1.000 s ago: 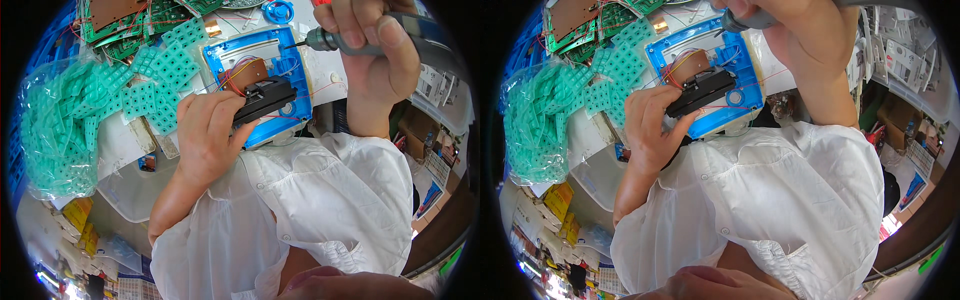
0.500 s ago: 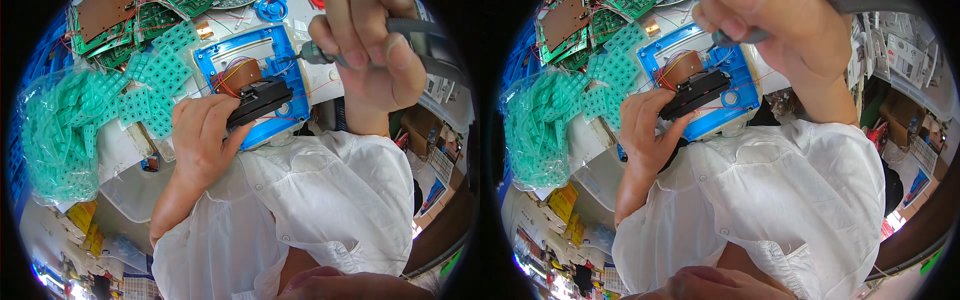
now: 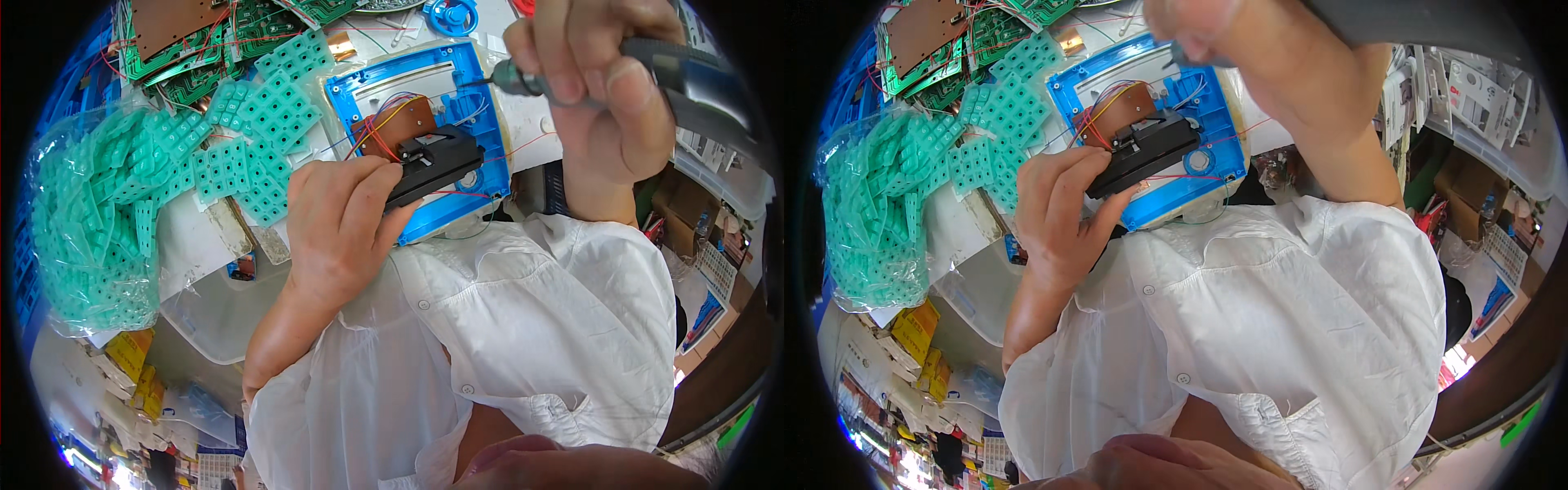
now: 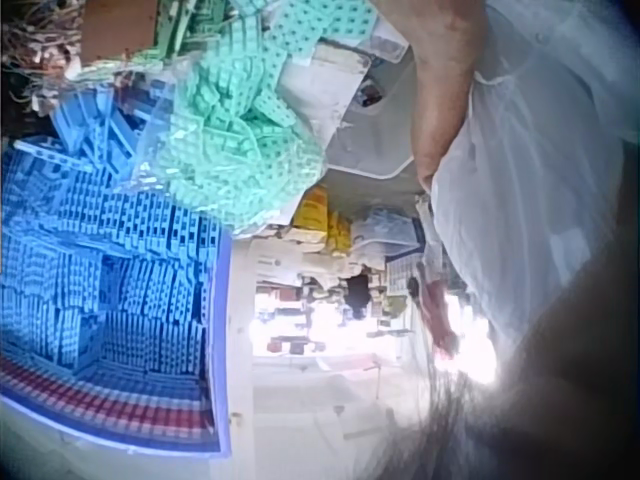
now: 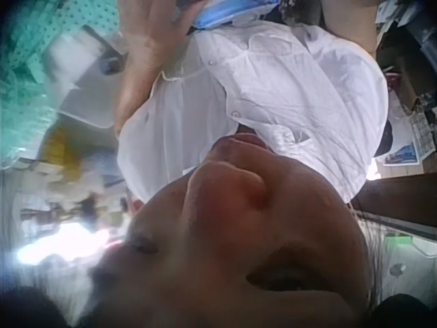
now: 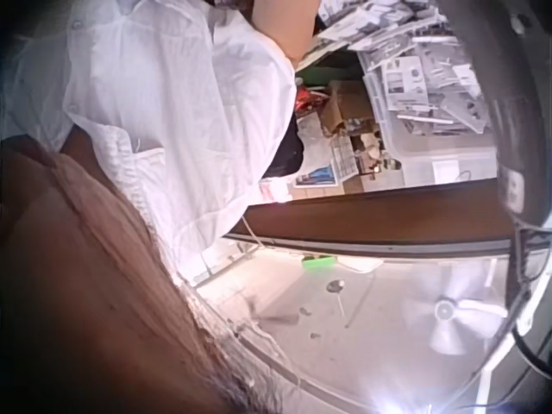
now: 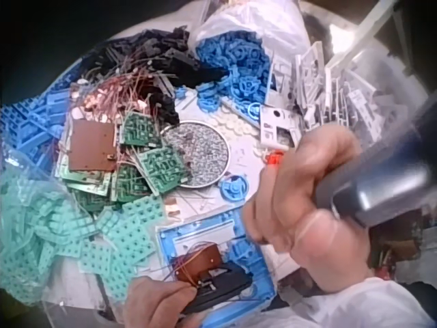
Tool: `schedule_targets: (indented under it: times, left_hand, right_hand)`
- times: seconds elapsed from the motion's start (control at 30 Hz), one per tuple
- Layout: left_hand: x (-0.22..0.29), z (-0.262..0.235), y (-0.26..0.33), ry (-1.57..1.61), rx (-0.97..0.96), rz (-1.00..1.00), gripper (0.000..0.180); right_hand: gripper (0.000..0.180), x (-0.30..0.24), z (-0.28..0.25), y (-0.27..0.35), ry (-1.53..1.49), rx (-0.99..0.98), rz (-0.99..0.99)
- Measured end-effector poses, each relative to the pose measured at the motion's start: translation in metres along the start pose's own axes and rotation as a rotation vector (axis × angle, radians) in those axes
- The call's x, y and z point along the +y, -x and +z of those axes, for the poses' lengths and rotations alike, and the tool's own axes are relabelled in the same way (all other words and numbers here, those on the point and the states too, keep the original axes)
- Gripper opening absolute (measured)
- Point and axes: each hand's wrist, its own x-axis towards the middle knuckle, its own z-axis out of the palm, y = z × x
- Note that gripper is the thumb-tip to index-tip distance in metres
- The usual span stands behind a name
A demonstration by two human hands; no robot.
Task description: Assembling electronic components and plastic parts for toys at a factory workstation.
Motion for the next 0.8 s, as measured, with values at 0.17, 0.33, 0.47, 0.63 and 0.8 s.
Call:
schedule_targets:
  times: [0.17, 0.33, 0.47, 0.63, 0.8]
  left_hand:
    - [-0.003, 0.002, 0.003, -0.001, 0.007, -0.002, 0.048]
    - [-0.007, 0.006, 0.005, -0.027, 0.019, 0.040, 0.046]
    - [-0.007, 0.008, 0.008, -0.036, 0.025, 0.011, 0.045]
    - [-0.006, 0.009, 0.004, -0.001, 0.028, 0.010, 0.046]
    - [-0.005, 0.009, 0.003, 0.007, 0.011, 0.002, 0.047]
  right_hand:
    - [0.061, 0.002, -0.002, 0.001, 0.358, 0.299, -0.139]
    - [0.069, 0.002, -0.015, 0.015, 0.533, 0.432, -0.085]
    - [0.062, 0.004, 0.015, 0.030, 0.648, 0.565, 0.275]
    - [0.081, 0.005, -0.019, 0.081, 0.546, 0.141, 0.554]
    - [0.054, -0.002, -0.005, 0.080, 0.709, 0.090, 0.590]
